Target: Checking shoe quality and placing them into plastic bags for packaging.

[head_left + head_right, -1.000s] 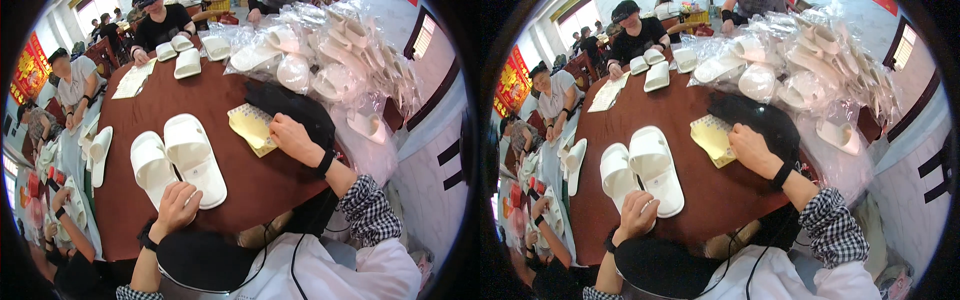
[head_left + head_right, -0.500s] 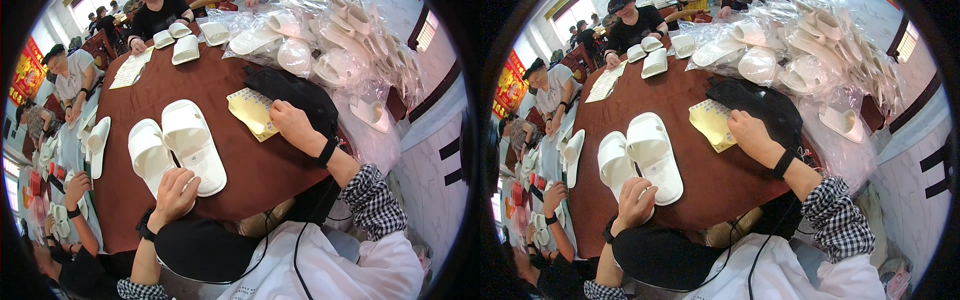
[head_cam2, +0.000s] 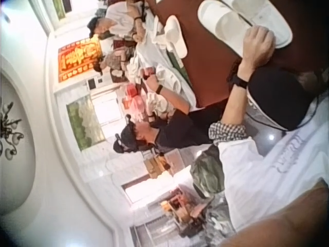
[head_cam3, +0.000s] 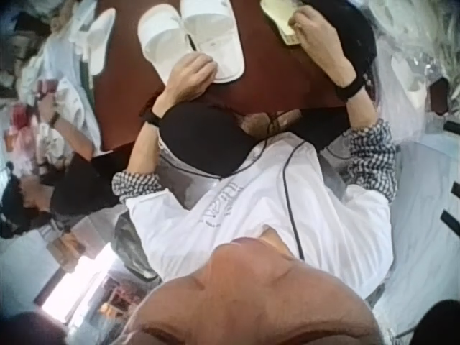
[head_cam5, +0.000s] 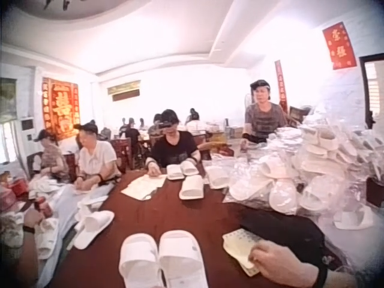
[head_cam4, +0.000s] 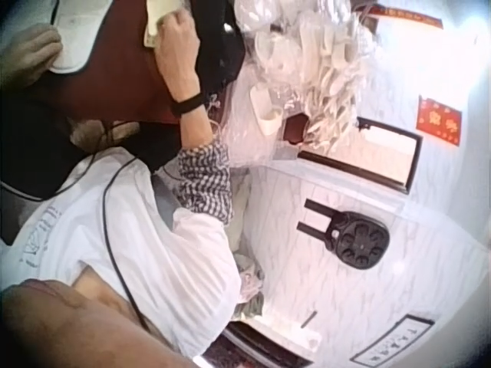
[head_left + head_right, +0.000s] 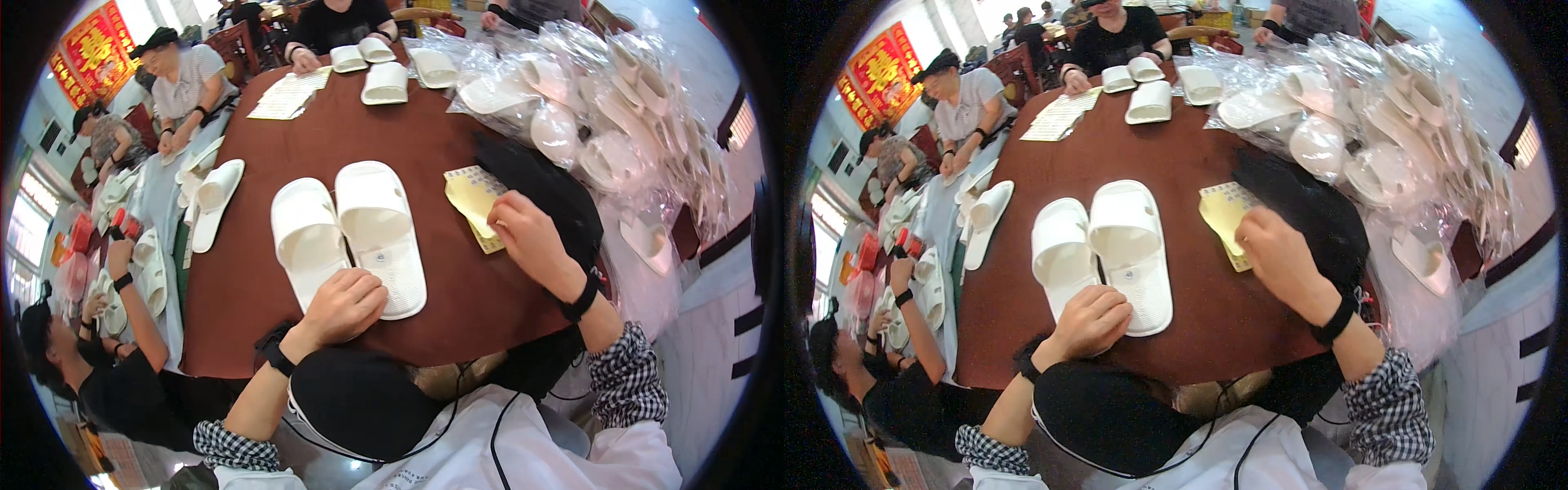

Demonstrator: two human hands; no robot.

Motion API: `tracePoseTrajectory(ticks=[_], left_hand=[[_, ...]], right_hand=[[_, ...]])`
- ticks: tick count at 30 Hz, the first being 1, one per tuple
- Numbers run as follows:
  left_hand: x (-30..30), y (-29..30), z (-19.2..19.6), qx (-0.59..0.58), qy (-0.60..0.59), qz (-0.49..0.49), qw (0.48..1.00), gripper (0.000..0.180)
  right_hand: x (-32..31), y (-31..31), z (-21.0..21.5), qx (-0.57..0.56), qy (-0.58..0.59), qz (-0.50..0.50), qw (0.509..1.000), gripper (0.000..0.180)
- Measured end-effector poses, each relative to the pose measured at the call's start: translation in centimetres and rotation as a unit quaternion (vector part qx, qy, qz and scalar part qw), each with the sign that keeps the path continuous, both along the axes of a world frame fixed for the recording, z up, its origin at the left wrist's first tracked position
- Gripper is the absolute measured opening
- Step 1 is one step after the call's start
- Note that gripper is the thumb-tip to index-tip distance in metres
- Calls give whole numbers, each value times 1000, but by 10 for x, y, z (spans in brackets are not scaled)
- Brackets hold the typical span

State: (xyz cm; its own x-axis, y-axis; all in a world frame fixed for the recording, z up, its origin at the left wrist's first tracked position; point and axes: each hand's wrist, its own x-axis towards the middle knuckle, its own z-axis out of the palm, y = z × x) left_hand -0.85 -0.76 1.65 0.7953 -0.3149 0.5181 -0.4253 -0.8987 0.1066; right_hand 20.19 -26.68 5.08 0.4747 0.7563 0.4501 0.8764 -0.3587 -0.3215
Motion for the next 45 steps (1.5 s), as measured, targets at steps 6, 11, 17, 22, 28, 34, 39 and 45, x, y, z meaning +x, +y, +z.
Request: tracePoseTrajectory(ticks=[6, 11, 17, 22, 28, 34, 39, 45], left_hand=[[-1, -1, 0, -27, 25, 83, 996, 38], [2, 0, -6, -8, 40, 70, 997, 37], [-1, 0, -8, -24, 53, 66, 996, 42], [0, 0, -10, -33, 58, 60, 996, 42], [1, -2, -10, -33, 55, 65, 996, 42], [2, -2, -11, -36, 52, 60, 996, 41], [2, 0, -11, -38, 26, 57, 997, 40], [1, 0, -11, -36, 26, 59, 997, 37]], right_hand=[[-57, 55, 7, -31, -18, 197, 980, 14], [-84, 67, -24, -70, -48, 168, 982, 33], [-78, 58, -20, -101, -11, 213, 972, 47], [-63, 49, -17, -121, 14, 258, 958, 60], [-55, 49, -16, -130, 33, 253, 958, 66], [-44, 62, -6, -161, -43, 308, 937, 59], [-34, 73, -5, -172, -88, 362, 912, 57], [-29, 82, 2, -161, -103, 381, 904, 61]])
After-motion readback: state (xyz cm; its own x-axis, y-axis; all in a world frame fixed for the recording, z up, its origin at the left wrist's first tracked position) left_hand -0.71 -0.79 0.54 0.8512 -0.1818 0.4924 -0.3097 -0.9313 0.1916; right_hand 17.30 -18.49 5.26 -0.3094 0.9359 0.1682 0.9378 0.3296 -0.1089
